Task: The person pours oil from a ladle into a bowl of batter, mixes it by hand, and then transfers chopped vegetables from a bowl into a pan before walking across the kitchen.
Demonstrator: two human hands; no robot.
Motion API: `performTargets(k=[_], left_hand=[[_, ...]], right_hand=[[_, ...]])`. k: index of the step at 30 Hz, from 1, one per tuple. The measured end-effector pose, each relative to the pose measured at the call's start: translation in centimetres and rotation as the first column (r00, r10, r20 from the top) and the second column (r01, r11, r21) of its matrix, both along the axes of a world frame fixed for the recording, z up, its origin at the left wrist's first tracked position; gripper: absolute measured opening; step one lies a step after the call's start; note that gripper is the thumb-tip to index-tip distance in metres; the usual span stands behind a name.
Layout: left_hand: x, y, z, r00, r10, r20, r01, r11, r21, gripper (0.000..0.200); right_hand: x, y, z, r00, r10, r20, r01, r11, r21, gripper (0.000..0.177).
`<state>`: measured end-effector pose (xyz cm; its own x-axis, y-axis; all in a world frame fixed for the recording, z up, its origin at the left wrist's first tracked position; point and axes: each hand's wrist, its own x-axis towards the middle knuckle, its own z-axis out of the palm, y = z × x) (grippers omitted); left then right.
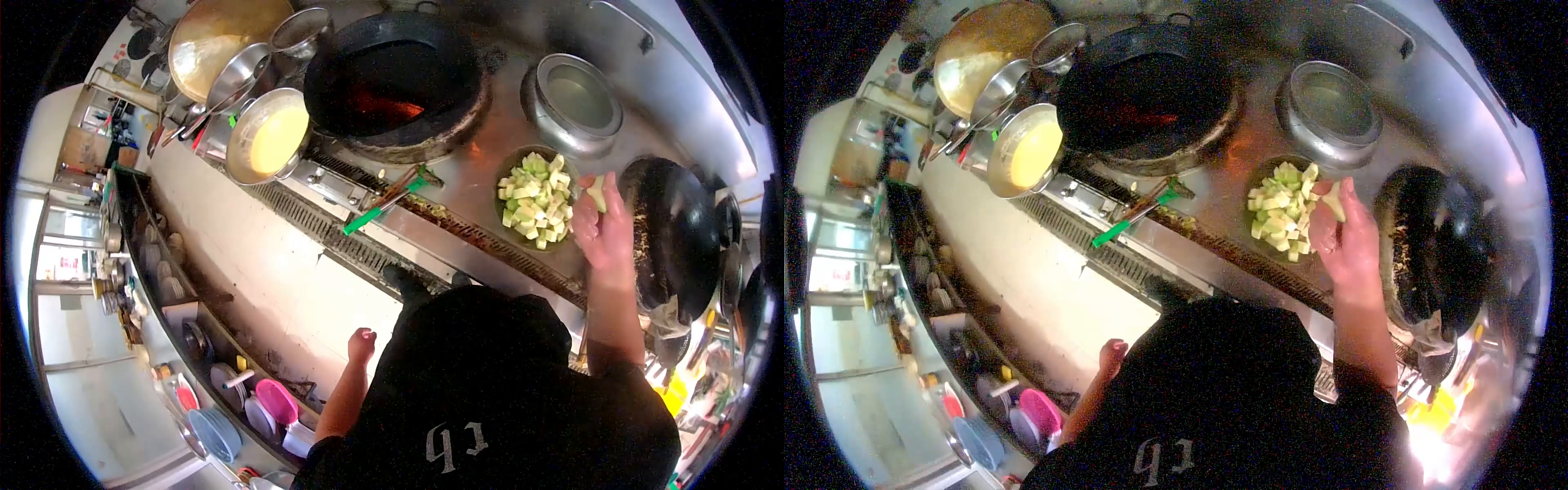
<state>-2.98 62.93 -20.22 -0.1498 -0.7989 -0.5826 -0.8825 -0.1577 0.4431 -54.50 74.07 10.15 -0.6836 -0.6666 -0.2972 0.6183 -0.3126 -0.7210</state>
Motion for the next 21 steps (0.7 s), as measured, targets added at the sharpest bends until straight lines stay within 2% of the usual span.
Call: performTargets(k=[4,7,9,10,12,13,15,17,19,20,21], left_hand=[[-0.6,0.1,1.0,0.999,-0.034,0.039,0.035,0.999,-0.018,0.033],[-0.7,0.2,1.2,0.997,-0.062,0.055,0.064,0.997,-0.036,0.033],[-0.6,0.1,1.1,0.997,-0.057,0.052,0.059,0.998,-0.026,0.033],[-0.5,0.1,1.0,0.996,-0.063,0.056,0.064,0.998,-0.027,0.033],[-0.4,0.2,0.7,0.996,-0.063,0.071,0.064,0.998,-0.015,0.033],[-0.4,0.1,0.5,0.995,-0.060,0.080,0.060,0.998,-0.003,0.033],[-0.3,0.0,0.3,0.997,-0.056,0.053,0.057,0.998,-0.012,0.032],[0.0,0.0,-0.2,0.999,-0.029,0.019,0.028,1.000,0.007,0.032],[-1.4,-0.1,2.0,0.996,-0.056,0.064,0.055,0.998,0.014,0.031],[-1.5,0.0,2.1,0.995,-0.067,0.073,0.066,0.998,0.004,0.030],[-1.5,0.0,2.2,0.994,-0.075,0.083,0.076,0.997,-0.006,0.030]], right_hand=[[0.0,-0.3,0.0,0.999,-0.024,-0.037,0.023,0.999,-0.031,0.031],[-0.2,-0.5,0.1,0.996,-0.050,-0.080,0.051,0.999,0.009,0.027],[-0.9,0.0,-0.4,0.990,0.061,-0.126,-0.064,0.998,-0.026,0.026],[-1.1,0.0,-0.4,0.990,0.061,-0.126,-0.064,0.998,-0.025,0.026],[-1.5,0.1,0.4,0.988,0.050,0.146,-0.042,0.998,-0.056,0.032],[-1.9,0.2,0.1,0.989,0.040,0.139,-0.033,0.998,-0.048,0.032],[-3.1,0.5,-1.0,0.961,0.168,0.219,-0.130,0.975,-0.177,0.035],[-3.5,0.1,-1.8,0.991,-0.006,0.134,0.004,1.000,0.011,0.029],[-4.9,0.7,-4.3,0.999,0.039,-0.030,-0.035,0.993,0.114,0.019],[-5.0,0.6,-4.5,0.999,0.035,-0.033,-0.031,0.992,0.119,0.019],[-5.0,0.3,-4.6,0.996,0.009,-0.094,0.011,0.978,0.207,0.018]])
